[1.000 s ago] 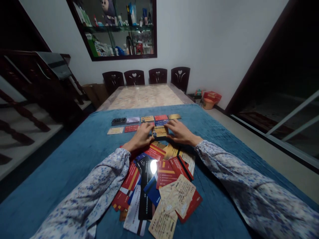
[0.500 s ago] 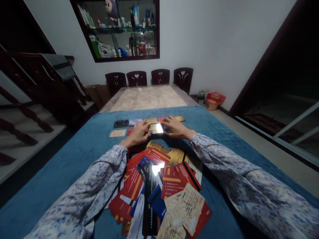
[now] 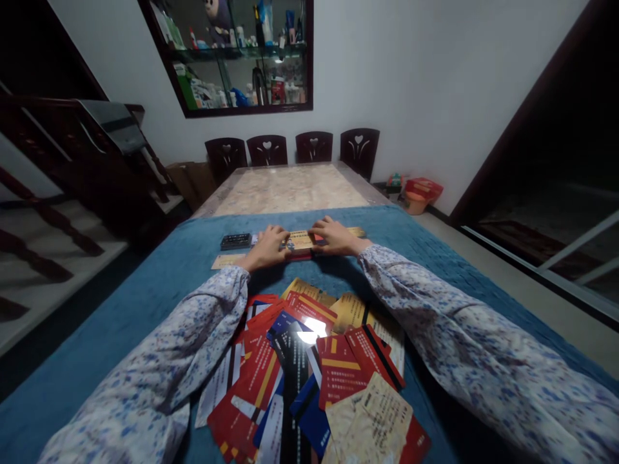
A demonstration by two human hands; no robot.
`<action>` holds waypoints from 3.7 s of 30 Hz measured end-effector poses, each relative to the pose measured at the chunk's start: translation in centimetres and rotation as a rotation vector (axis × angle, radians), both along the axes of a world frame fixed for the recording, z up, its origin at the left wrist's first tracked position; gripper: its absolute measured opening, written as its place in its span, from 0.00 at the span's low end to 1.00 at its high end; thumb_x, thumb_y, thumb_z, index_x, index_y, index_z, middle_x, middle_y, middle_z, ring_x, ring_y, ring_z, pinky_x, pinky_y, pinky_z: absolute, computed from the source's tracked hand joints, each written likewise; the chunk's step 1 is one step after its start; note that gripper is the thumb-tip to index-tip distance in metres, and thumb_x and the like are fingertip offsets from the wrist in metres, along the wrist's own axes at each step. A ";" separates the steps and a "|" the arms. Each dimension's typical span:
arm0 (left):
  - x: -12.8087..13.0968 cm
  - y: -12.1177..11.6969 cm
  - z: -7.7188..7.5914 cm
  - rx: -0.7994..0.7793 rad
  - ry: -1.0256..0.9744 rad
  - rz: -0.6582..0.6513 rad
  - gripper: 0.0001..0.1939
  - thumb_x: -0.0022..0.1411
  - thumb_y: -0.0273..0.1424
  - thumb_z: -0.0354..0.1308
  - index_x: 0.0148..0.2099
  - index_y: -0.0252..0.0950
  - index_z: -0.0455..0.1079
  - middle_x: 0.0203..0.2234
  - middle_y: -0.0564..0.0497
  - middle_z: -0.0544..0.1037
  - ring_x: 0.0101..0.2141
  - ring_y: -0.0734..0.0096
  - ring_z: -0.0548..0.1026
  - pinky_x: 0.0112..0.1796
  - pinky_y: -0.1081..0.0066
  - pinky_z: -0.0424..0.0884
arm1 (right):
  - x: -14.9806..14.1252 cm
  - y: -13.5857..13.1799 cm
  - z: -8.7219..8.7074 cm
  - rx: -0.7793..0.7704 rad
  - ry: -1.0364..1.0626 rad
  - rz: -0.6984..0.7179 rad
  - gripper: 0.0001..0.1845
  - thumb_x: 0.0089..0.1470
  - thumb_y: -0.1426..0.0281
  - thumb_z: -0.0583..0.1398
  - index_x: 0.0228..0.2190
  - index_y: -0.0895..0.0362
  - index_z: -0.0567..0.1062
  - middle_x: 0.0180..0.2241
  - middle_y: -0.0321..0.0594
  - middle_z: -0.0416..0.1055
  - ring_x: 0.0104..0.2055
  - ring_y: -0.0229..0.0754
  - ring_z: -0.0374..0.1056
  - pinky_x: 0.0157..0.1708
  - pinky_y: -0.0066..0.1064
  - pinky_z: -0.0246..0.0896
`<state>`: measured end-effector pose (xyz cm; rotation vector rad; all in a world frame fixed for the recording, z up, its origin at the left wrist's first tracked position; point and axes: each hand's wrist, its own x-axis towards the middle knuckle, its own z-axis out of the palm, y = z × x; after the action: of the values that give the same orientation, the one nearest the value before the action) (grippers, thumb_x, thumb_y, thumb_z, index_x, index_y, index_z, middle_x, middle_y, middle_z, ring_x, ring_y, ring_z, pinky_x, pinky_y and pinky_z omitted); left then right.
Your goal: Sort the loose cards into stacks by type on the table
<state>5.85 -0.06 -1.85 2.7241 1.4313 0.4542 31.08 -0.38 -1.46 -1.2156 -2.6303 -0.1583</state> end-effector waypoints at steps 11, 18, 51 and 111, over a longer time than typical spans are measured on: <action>0.6 1.6 1.4 -0.079 0.159 0.094 0.25 0.61 0.35 0.57 0.60 0.39 0.73 0.59 0.40 0.71 0.59 0.42 0.64 0.56 0.43 0.66 | -1.4 2.7 0.9 -0.118 -0.082 -0.081 0.17 0.60 0.63 0.64 0.49 0.55 0.80 0.56 0.49 0.72 0.56 0.56 0.60 0.45 0.38 0.58; 0.8 2.8 1.6 -0.119 0.200 0.136 0.22 0.60 0.34 0.57 0.56 0.38 0.75 0.58 0.39 0.71 0.60 0.41 0.63 0.55 0.45 0.66 | -2.4 4.1 0.8 -0.138 -0.116 -0.111 0.17 0.57 0.65 0.63 0.48 0.56 0.81 0.55 0.50 0.73 0.56 0.57 0.60 0.42 0.37 0.58; 0.7 5.3 0.2 -0.197 0.292 0.145 0.23 0.61 0.34 0.58 0.58 0.39 0.74 0.57 0.40 0.74 0.61 0.43 0.62 0.59 0.44 0.64 | -3.5 5.7 1.0 -0.287 -0.224 -0.193 0.20 0.56 0.61 0.63 0.49 0.53 0.82 0.56 0.50 0.75 0.58 0.60 0.64 0.45 0.38 0.61; -0.1 -10.2 -0.7 0.008 -0.004 -0.214 0.16 0.72 0.34 0.53 0.56 0.39 0.76 0.56 0.41 0.76 0.60 0.51 0.65 0.62 0.47 0.58 | 3.1 -9.0 -1.3 0.050 0.021 0.050 0.12 0.63 0.68 0.57 0.37 0.55 0.81 0.39 0.48 0.78 0.47 0.52 0.62 0.44 0.41 0.48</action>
<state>5.74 -10.31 -2.51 2.8370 1.1209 0.4541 34.19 -9.38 -2.81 -1.1278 -2.6202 -0.2004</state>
